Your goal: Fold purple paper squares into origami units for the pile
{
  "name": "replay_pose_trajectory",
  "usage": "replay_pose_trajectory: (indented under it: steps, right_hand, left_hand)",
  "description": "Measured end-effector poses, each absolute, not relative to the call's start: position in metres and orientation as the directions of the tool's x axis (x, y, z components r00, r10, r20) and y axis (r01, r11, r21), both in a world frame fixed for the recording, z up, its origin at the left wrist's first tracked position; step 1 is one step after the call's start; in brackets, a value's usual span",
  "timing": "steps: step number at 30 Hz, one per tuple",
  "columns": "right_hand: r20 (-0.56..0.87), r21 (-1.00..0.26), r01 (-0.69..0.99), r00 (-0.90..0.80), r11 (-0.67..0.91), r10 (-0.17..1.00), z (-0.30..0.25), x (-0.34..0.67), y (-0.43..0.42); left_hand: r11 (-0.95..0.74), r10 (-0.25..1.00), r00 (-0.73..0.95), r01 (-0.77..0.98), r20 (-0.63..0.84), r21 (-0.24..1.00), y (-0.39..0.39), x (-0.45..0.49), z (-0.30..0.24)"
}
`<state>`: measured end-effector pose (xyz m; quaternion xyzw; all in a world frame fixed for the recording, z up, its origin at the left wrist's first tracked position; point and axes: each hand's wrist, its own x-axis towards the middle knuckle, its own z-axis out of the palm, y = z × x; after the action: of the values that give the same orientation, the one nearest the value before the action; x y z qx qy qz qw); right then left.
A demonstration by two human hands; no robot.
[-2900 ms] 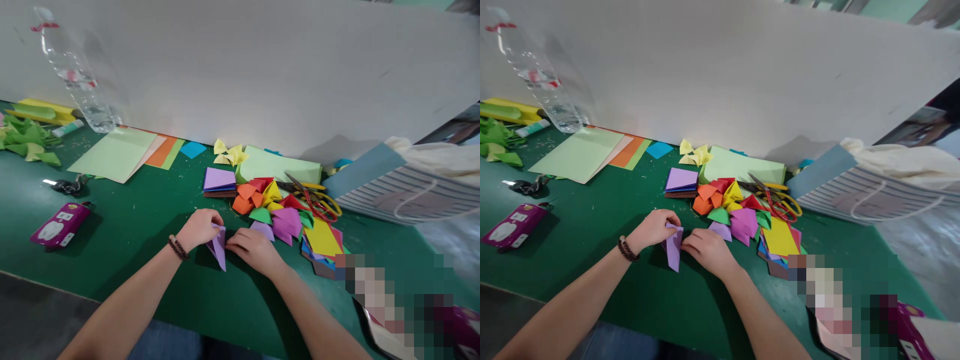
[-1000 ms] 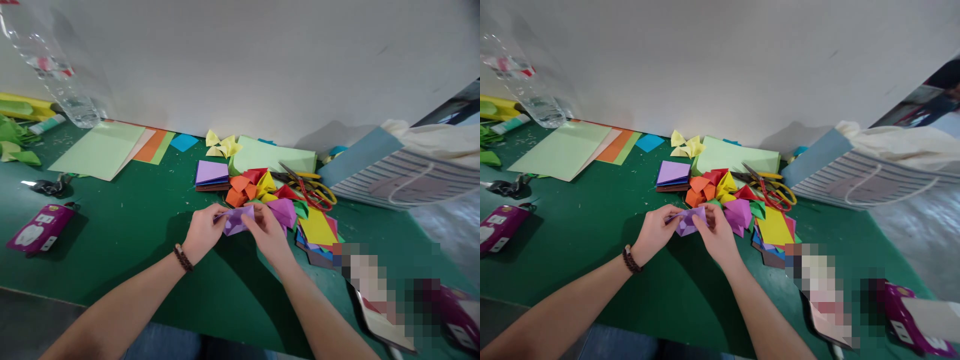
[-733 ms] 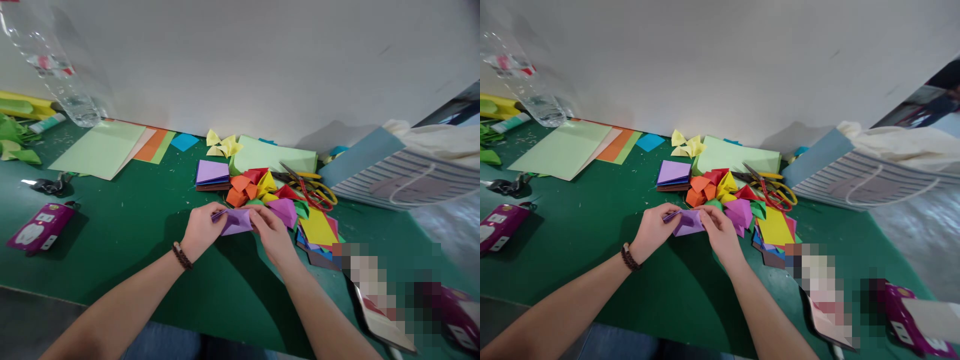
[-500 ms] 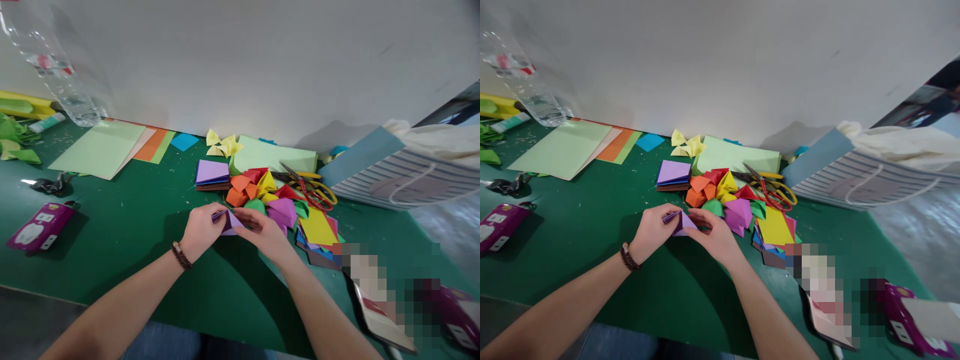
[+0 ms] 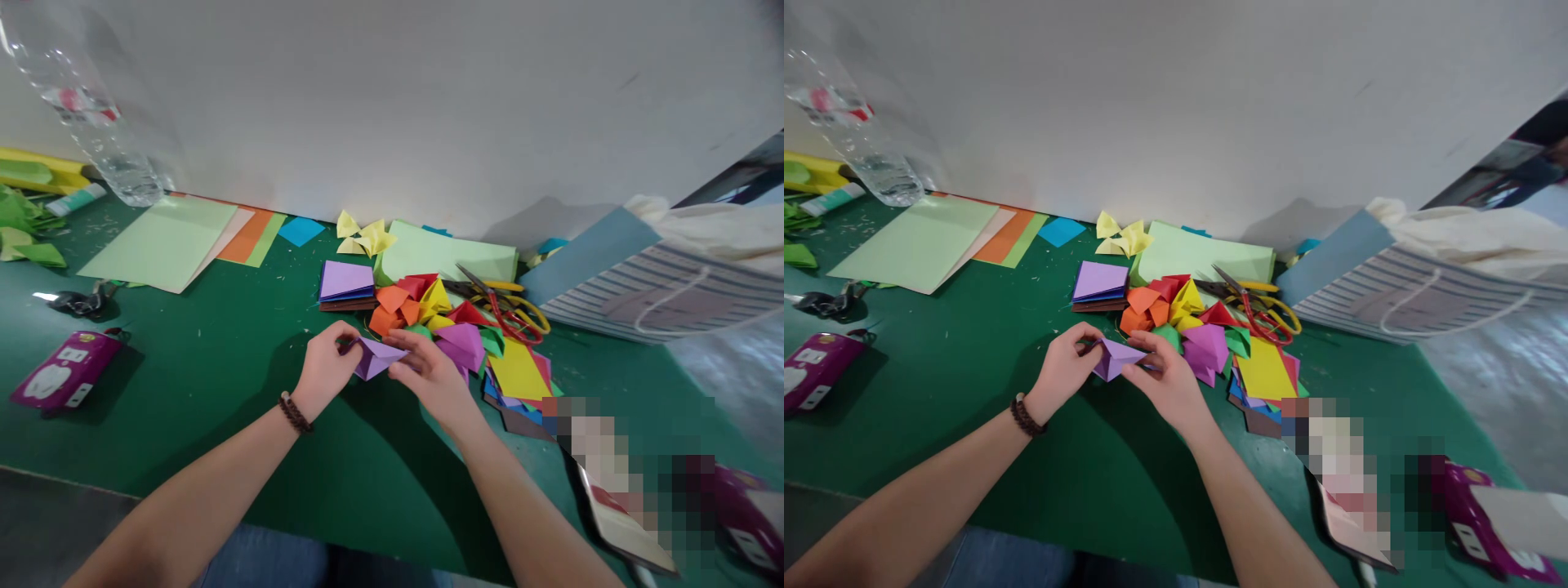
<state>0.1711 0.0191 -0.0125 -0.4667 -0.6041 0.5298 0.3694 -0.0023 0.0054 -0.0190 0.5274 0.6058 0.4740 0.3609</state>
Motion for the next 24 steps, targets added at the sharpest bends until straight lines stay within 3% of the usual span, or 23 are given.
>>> replay_pose_trajectory:
  steps: [5, 9, 12, 16, 20, 24]
  right_hand:
    - [-0.032, -0.969, 0.247, -0.193, 0.017, 0.981, -0.019, 0.164, 0.018]
    - [0.054, -0.932, 0.344, -0.184, 0.116, 0.981, -0.027, 0.164, 0.022]
    - [0.111, -0.880, 0.421, -0.267, 0.220, 0.957, -0.025, 0.167, 0.021]
    - [0.068, -0.837, 0.457, -0.461, 0.302, 0.885, -0.013, 0.174, 0.019]
    - [0.107, -0.833, 0.466, -0.394, 0.298, 0.913, -0.008, 0.178, 0.020]
    - [0.200, -0.703, 0.575, -0.403, 0.417, 0.893, -0.013, 0.176, 0.021]
  left_hand:
    - [0.014, 0.983, -0.181, 0.251, 0.033, 0.968, 0.004, 0.002, -0.019]
    - [0.012, 0.990, -0.138, 0.257, 0.024, 0.966, -0.001, 0.007, -0.018]
    - [0.000, 0.989, -0.140, 0.322, 0.047, 0.947, 0.000, 0.005, -0.018]
    - [-0.001, 0.984, -0.167, 0.373, 0.068, 0.928, 0.003, 0.000, -0.019]
    - [-0.018, 0.985, -0.149, 0.403, 0.085, 0.915, 0.002, 0.001, -0.018]
    - [-0.037, 0.987, -0.125, 0.437, 0.101, 0.899, -0.001, 0.003, -0.015]
